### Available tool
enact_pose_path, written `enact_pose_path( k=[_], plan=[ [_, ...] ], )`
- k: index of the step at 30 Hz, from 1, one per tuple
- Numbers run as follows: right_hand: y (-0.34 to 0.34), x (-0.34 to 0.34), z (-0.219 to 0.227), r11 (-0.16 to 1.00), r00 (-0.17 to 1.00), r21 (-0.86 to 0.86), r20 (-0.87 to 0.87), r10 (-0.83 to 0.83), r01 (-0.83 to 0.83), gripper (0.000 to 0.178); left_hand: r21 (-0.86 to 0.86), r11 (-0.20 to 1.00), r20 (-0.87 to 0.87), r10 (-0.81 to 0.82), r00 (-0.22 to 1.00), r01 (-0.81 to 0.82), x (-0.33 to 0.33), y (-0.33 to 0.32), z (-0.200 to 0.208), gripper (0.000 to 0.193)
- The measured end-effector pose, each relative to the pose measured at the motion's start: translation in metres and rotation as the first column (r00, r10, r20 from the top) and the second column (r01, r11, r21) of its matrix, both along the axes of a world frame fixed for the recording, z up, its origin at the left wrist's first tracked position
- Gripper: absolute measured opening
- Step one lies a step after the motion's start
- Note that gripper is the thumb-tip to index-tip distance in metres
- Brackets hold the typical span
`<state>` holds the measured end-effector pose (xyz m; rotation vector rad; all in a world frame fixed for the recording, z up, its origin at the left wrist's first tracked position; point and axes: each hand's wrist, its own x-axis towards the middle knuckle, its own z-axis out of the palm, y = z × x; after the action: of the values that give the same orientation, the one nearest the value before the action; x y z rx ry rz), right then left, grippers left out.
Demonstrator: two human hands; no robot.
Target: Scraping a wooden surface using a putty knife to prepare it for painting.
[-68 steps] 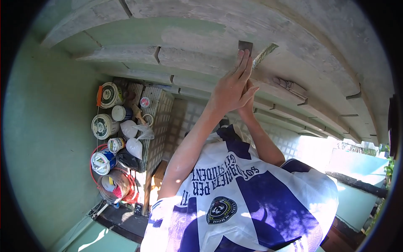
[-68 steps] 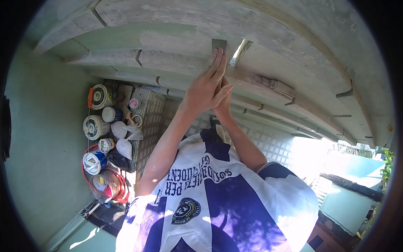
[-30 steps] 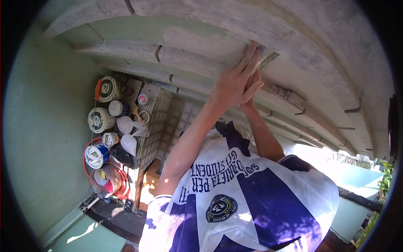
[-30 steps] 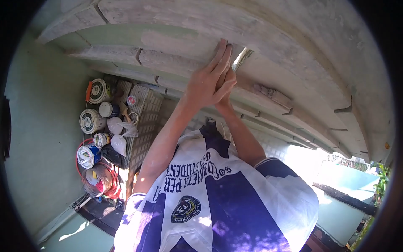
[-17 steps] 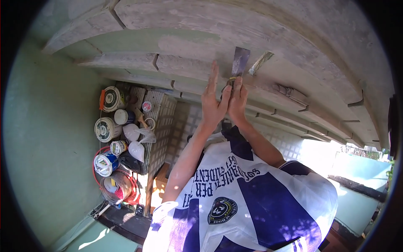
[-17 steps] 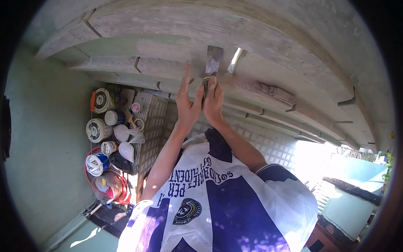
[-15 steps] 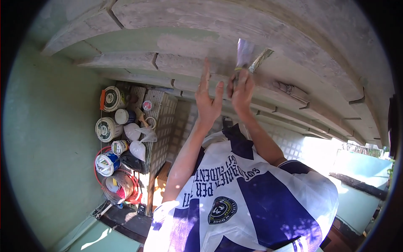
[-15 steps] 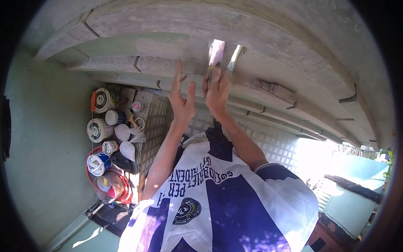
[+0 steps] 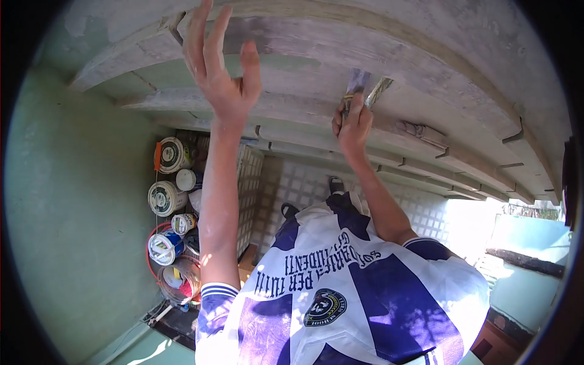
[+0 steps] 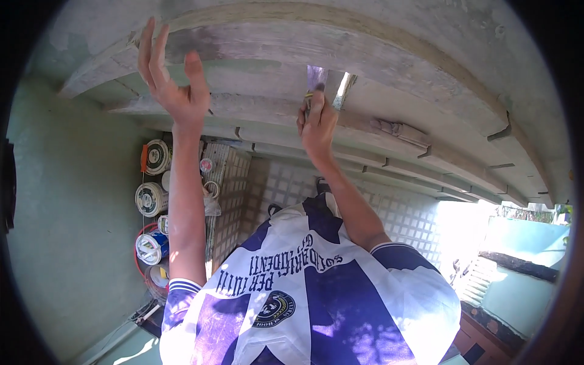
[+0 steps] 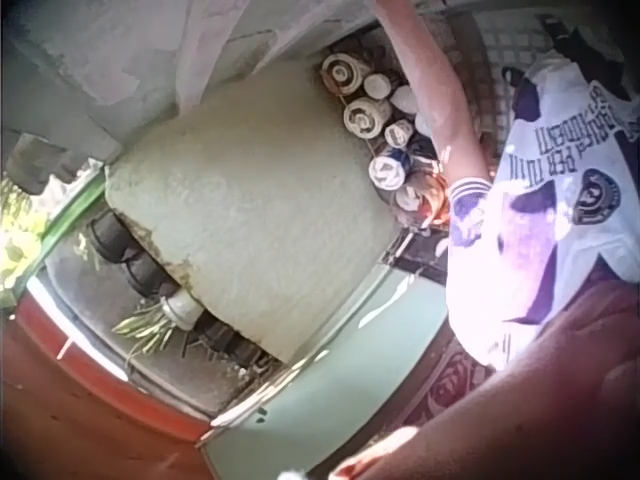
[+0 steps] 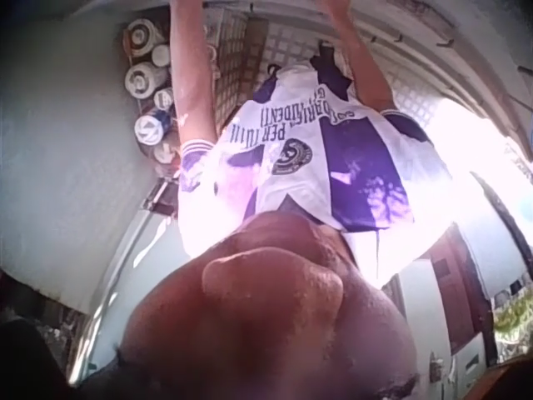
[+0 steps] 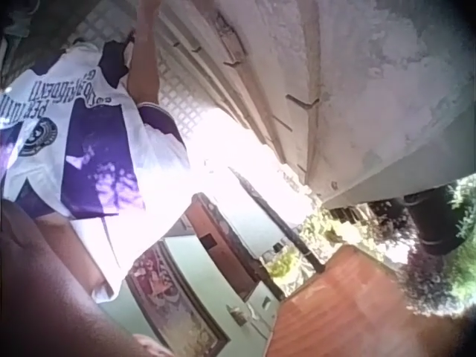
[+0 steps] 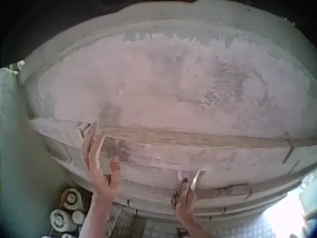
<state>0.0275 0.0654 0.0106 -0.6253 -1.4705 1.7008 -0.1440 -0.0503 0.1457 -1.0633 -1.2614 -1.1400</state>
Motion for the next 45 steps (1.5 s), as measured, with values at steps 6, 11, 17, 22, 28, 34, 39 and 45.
enact_pose_path(
  k=[6,11,17,22,28,34,39,45],
  plan=[
    [-0.027,0.002,-0.027,0.997,0.996,-0.078,0.086,-0.005,0.011,0.054,-0.144,0.985,0.101,-0.078,0.992,0.092,-0.019,0.004,0.022,0.036],
    [-0.016,-0.014,0.005,0.987,0.982,-0.089,0.142,-0.12,0.134,0.057,-0.177,0.983,-0.02,-0.055,0.998,0.051,-0.036,0.016,0.004,0.023],
    [-0.04,-0.011,-0.016,0.956,0.964,-0.225,0.232,-0.133,0.186,0.063,-0.047,0.999,-0.069,-0.01,0.998,0.007,-0.045,0.031,-0.002,0.023],
    [-0.019,-0.009,0.009,0.953,0.972,-0.23,0.177,-0.157,0.196,0.063,-0.125,0.983,0.026,-0.129,0.991,0.131,-0.028,0.019,0.011,0.029],
    [-0.021,-0.026,0.023,0.997,0.995,-0.072,-0.098,-0.036,0.029,0.053,0.224,0.945,-0.416,-0.129,0.9,0.238,-0.069,0.049,0.01,0.025],
    [-0.019,-0.008,-0.002,0.987,0.994,-0.145,0.095,-0.05,0.064,0.048,0.234,0.943,-0.402,-0.126,0.907,0.235,-0.07,0.054,0.01,0.023],
    [-0.018,-0.017,-0.005,0.973,0.968,-0.119,0.179,-0.177,0.2,0.053,-0.031,0.998,-0.02,-0.057,0.998,0.057,-0.045,0.032,-0.005,0.02],
    [-0.027,-0.016,0.012,0.956,0.952,-0.124,0.191,-0.241,0.266,0.055,0.072,0.997,-0.077,-0.03,0.997,0.036,-0.043,0.037,-0.003,0.019]
  ],
)
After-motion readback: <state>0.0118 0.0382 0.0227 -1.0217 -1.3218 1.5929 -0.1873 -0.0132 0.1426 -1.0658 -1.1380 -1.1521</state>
